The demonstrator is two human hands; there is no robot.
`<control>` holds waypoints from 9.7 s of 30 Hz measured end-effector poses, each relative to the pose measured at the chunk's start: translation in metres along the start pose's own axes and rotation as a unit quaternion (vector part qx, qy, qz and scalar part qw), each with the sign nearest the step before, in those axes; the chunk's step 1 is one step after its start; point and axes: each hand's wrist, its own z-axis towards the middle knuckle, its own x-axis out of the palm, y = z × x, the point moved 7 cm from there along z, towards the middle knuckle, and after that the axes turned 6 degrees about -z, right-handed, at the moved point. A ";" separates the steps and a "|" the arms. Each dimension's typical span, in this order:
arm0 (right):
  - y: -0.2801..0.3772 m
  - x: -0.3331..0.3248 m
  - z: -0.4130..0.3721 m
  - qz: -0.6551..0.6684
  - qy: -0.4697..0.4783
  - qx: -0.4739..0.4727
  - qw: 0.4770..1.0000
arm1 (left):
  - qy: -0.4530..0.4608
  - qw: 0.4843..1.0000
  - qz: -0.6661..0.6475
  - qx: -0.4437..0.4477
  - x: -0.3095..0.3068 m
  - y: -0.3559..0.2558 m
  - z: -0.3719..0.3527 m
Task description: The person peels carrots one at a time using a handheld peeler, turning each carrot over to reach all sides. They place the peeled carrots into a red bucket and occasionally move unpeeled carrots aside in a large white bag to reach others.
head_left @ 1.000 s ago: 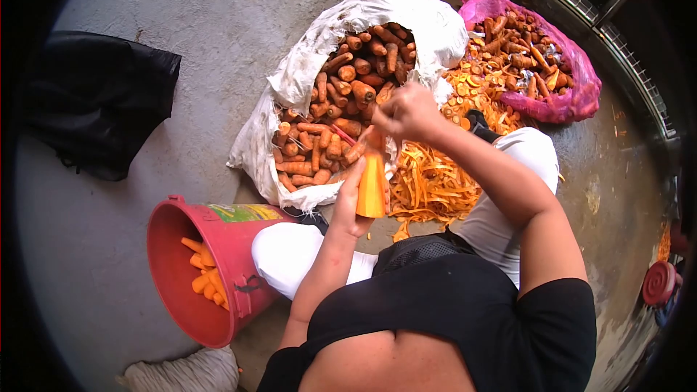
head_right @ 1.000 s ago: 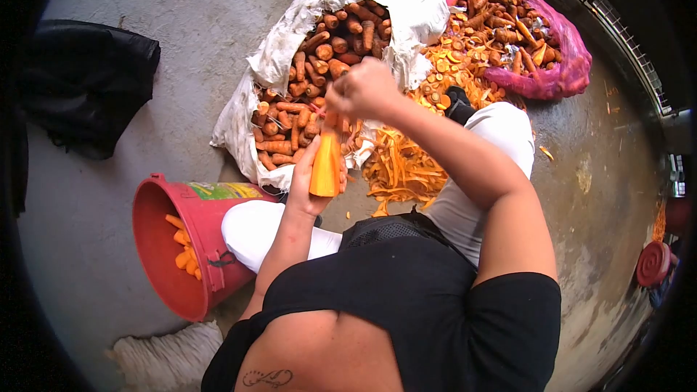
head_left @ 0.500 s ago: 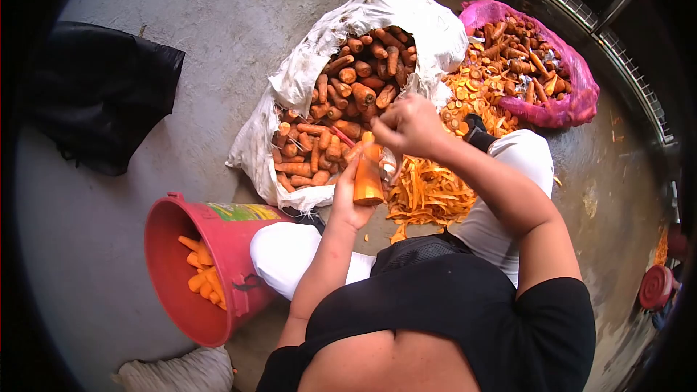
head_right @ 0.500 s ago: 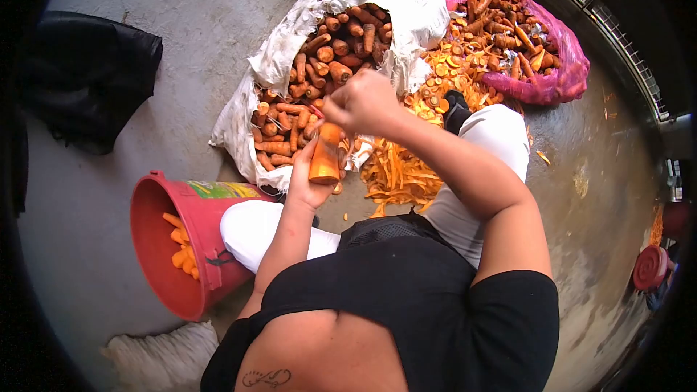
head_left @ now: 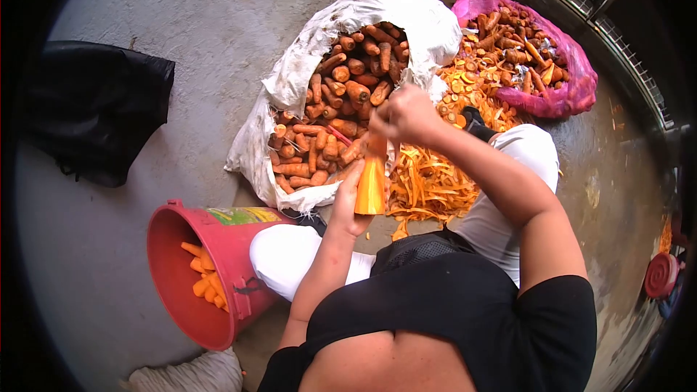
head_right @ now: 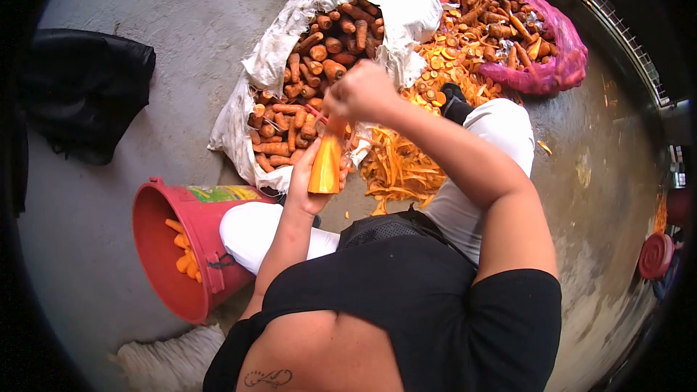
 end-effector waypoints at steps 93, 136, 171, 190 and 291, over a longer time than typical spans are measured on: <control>0.031 -0.019 -0.008 0.071 0.013 -0.071 0.995 | 0.044 0.998 -0.049 0.016 0.007 0.006 0.009; 0.037 0.000 0.007 0.088 0.050 -0.091 0.991 | -0.079 0.992 -0.044 0.088 -0.020 -0.013 0.004; -0.214 0.193 -0.154 0.053 0.287 0.458 0.840 | -0.027 0.997 -0.047 0.051 -0.007 -0.021 0.003; -0.178 0.247 -0.145 -0.033 0.094 0.367 0.925 | -0.219 0.939 -0.143 0.223 -0.098 -0.060 0.011; 0.012 -0.036 -0.060 0.642 -0.051 0.065 0.762 | -0.112 0.697 0.627 0.330 0.098 -0.103 -0.042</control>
